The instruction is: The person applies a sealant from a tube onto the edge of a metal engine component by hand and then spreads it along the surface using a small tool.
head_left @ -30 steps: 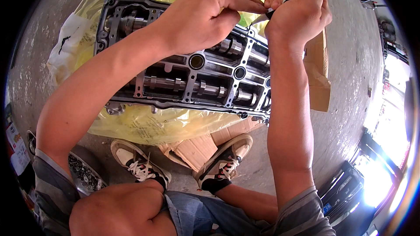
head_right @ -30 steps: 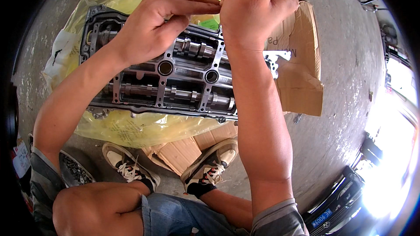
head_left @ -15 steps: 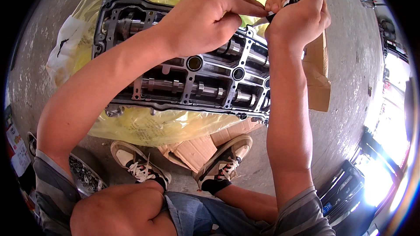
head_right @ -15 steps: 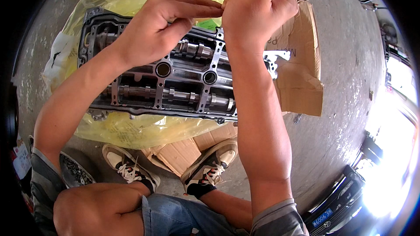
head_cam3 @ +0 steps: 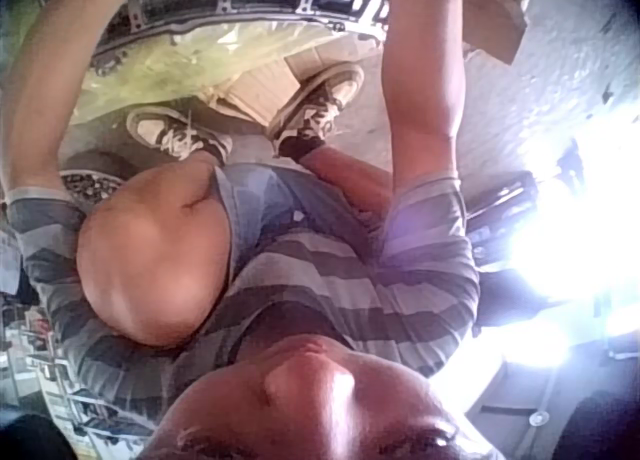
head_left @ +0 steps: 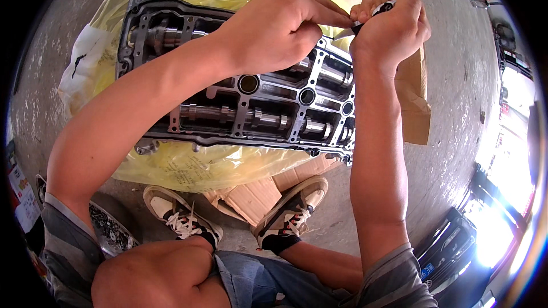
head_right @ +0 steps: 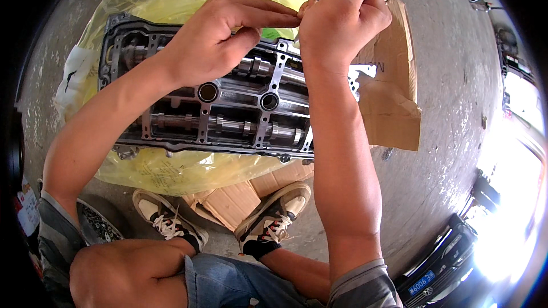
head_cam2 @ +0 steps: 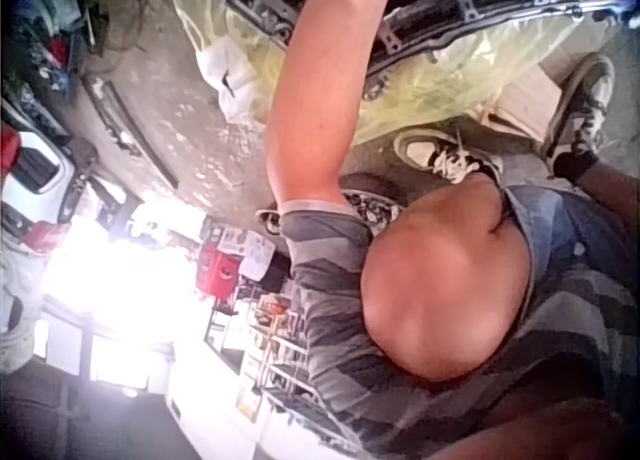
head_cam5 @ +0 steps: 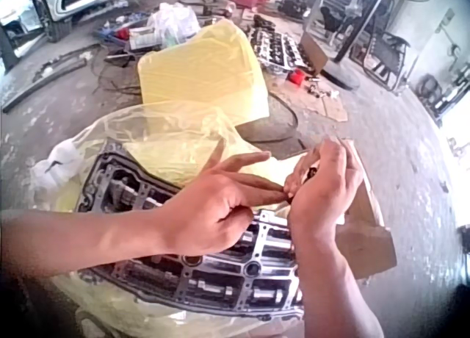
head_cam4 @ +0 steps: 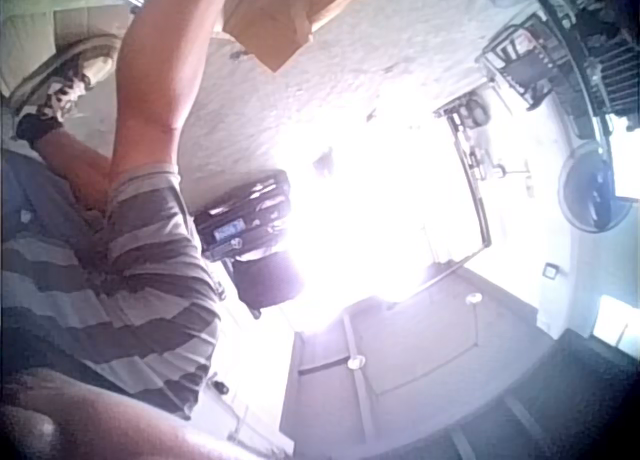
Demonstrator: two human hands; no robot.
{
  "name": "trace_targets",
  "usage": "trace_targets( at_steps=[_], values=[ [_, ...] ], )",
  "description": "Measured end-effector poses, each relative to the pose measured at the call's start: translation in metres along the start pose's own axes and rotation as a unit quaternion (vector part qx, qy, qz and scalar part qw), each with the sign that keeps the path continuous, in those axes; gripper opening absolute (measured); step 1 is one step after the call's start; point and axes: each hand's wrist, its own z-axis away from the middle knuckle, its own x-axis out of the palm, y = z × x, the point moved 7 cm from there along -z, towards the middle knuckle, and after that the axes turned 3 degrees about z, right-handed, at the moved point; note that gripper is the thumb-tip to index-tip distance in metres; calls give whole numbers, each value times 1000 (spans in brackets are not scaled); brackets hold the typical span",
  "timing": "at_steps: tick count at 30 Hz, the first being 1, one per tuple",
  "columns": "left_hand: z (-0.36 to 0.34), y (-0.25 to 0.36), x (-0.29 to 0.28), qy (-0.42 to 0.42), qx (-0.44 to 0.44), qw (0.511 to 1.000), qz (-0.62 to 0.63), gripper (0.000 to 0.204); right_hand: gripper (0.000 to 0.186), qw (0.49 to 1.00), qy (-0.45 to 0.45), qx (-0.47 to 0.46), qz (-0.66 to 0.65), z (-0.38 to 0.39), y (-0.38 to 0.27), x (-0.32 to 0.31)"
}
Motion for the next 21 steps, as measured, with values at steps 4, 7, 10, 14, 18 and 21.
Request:
trace_targets(
  at_steps=[4,7,10,14,18,21],
  values=[
    [-4,-10,7,-4,-24,1000,-7,45,26,1000,11,1,-8,-1,1,-2],
    [-4,-4,6,-13,-8,999,-33,45,26,1000,20,4,2,-1,4,-3],
    [-5,-13,9,-12,-17,1000,2,44,27,1000,14,6,-7,-2,2,-2],
    [-3,-9,10,-5,-1,1000,-13,43,27,1000,-6,2,-21,1,6,-3],
    [0,-3,9,21,37,998,-42,43,26,1000,-10,6,-22,0,8,-4],
    [-1,-9,11,3,-2,998,-62,43,24,1000,4,-2,0,3,8,-5]
  ],
)
